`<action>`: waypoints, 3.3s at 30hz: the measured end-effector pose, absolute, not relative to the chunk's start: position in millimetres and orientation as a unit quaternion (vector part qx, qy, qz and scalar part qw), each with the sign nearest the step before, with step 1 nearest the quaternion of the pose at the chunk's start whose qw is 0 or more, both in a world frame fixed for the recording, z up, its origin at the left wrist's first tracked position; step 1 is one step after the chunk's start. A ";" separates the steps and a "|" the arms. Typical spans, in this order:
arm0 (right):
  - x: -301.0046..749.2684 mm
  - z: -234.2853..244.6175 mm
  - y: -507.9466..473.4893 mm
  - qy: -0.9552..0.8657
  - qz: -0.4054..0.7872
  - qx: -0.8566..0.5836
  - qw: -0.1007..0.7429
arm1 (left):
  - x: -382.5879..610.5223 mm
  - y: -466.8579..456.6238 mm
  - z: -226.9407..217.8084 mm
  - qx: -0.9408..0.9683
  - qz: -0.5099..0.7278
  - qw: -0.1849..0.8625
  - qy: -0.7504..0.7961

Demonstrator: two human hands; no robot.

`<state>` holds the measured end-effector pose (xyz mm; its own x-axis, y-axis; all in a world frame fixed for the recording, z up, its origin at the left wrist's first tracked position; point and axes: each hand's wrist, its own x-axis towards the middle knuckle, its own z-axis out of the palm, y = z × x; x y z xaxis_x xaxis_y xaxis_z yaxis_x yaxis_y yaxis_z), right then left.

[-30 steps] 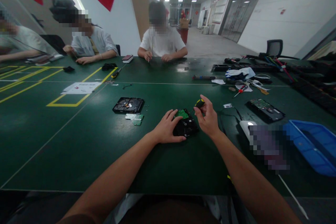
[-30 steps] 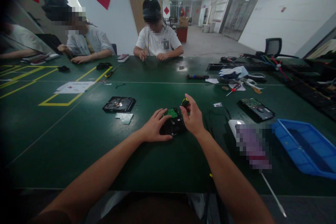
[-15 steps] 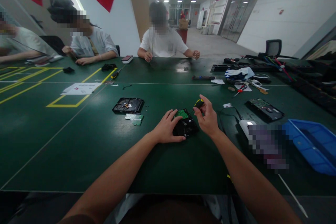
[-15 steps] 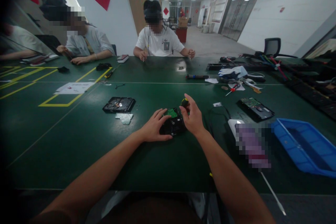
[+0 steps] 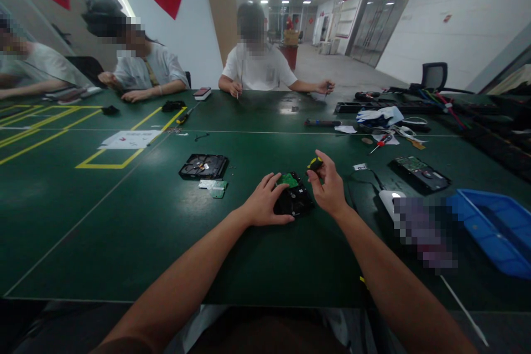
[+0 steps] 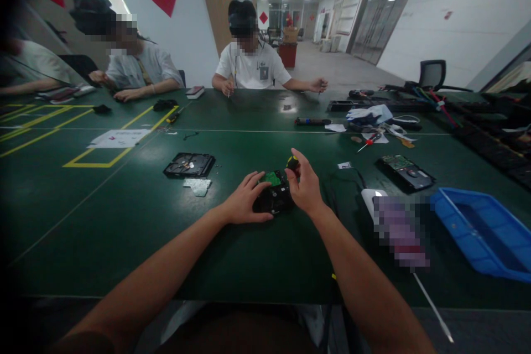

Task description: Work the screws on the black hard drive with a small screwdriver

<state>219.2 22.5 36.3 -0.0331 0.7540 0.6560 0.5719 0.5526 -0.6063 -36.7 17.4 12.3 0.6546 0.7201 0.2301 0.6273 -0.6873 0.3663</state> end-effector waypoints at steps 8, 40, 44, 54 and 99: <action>217.3 39.9 19.5 -0.713 0.101 -0.460 0.519 | -36.3 18.2 11.3 0.900 0.185 0.130 0.373; 218.3 38.7 21.1 -0.732 0.106 -0.445 0.506 | -36.7 18.2 12.4 0.896 0.188 0.142 0.377; 217.6 40.2 20.6 -0.727 0.065 -0.460 0.506 | -36.6 18.0 12.4 0.898 0.184 0.136 0.376; 217.2 42.8 20.2 -0.718 0.034 -0.465 0.516 | -35.9 17.1 13.2 0.894 0.190 0.145 0.379; 215.2 71.6 13.0 -0.744 0.078 -0.460 0.479 | -36.2 18.6 10.4 0.898 0.185 0.131 0.377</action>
<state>215.2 13.0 71.6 -0.1191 0.7584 0.6409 0.6090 0.5656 -0.5561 -36.2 18.6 10.4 0.6471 0.7258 0.2332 0.6291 -0.6812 0.3744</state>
